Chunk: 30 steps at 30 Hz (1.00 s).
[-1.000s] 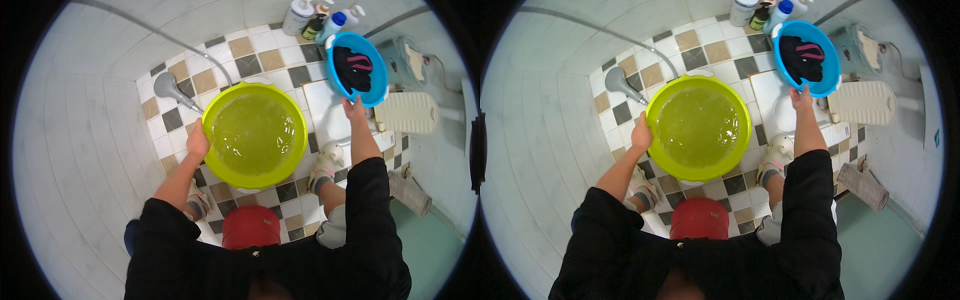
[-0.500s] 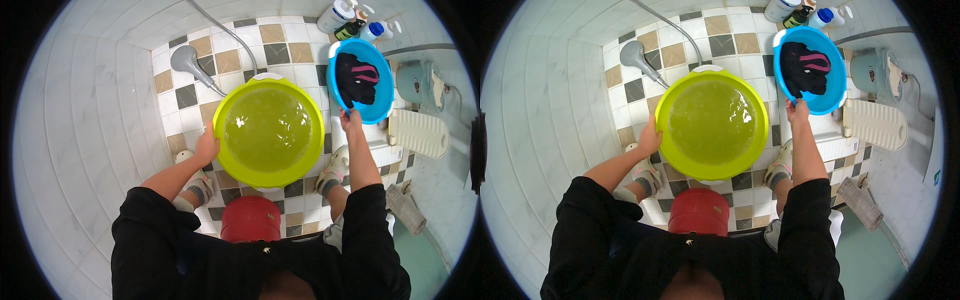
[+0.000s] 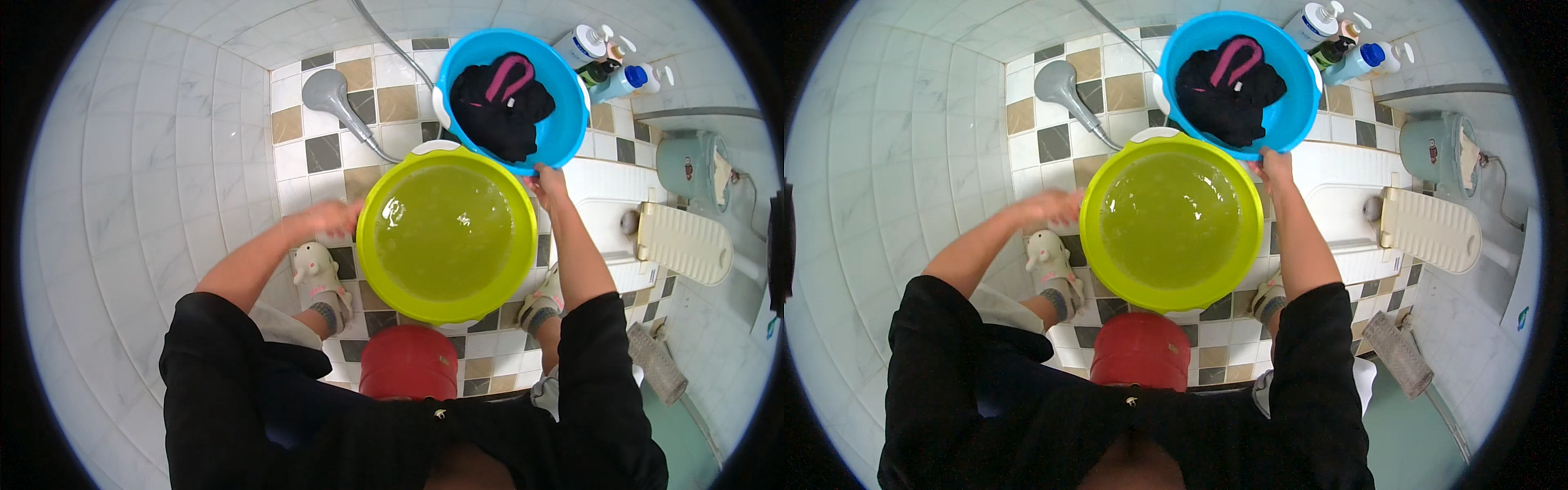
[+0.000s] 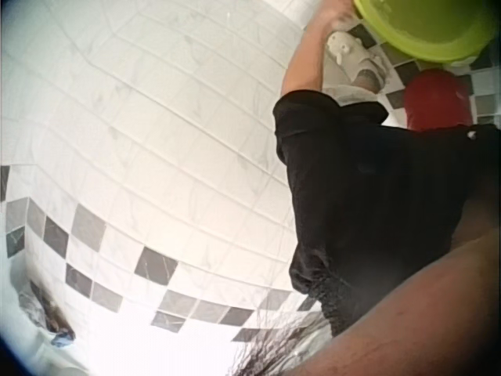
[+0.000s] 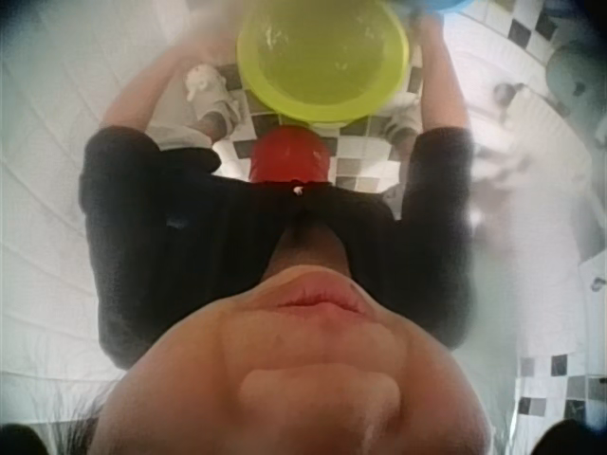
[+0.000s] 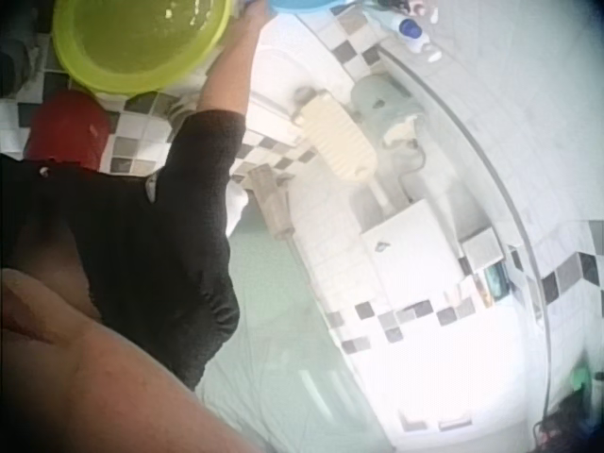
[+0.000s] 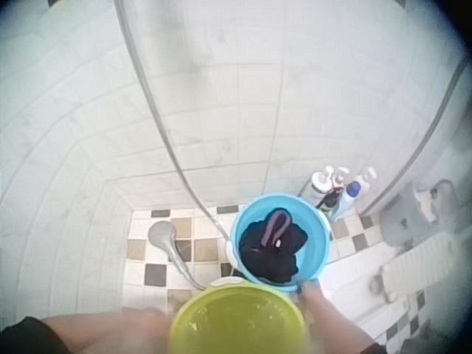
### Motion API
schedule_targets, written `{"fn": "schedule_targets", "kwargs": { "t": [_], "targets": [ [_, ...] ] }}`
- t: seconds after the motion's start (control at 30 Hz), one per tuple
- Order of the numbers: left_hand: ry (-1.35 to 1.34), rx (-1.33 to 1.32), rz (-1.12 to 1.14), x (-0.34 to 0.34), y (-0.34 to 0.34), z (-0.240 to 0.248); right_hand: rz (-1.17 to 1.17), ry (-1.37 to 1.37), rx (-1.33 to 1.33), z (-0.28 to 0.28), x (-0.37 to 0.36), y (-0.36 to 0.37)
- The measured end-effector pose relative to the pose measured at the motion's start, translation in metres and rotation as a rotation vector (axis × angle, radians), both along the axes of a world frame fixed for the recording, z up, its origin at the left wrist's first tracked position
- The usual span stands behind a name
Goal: The person hand washes dark-colored garments in a yellow basin filled with water, repeatedly submerging, agitating, and wringing the items. The person then transfers the wet clothes to a blue basin and empties the yellow basin.
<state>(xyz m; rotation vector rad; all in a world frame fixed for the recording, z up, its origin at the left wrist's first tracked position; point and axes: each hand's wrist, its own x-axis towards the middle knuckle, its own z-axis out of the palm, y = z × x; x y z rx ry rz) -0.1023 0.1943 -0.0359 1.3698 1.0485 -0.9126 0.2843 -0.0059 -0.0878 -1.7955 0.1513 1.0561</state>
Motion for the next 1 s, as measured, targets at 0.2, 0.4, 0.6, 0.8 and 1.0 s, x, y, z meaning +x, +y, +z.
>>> {"fn": "schedule_targets", "kwargs": {
  "t": [0.2, 0.4, 0.6, 0.8, 1.0],
  "targets": [
    [-0.083, 0.859, 0.453, 0.037, 0.073, -0.114, 0.09, 0.001, 0.079, -0.009, 0.01, 0.027],
    [0.016, 0.897, 0.821, 0.085, 0.093, -0.19, 0.154, 0.017, 0.016, 0.005, 0.002, 0.029],
    [-0.022, 0.903, 1.054, 0.081, 0.117, -0.156, 0.178, -0.015, -0.019, -0.004, 0.008, 0.03],
    [-0.392, 1.306, 0.615, 0.033, 0.111, -0.041, 0.189, -0.001, -0.002, -0.001, 0.008, 0.027],
    [-0.689, 1.133, 0.04, 0.078, 0.097, 0.047, 0.148, -0.044, -0.028, -0.012, 0.007, 0.031]
  ]
}}
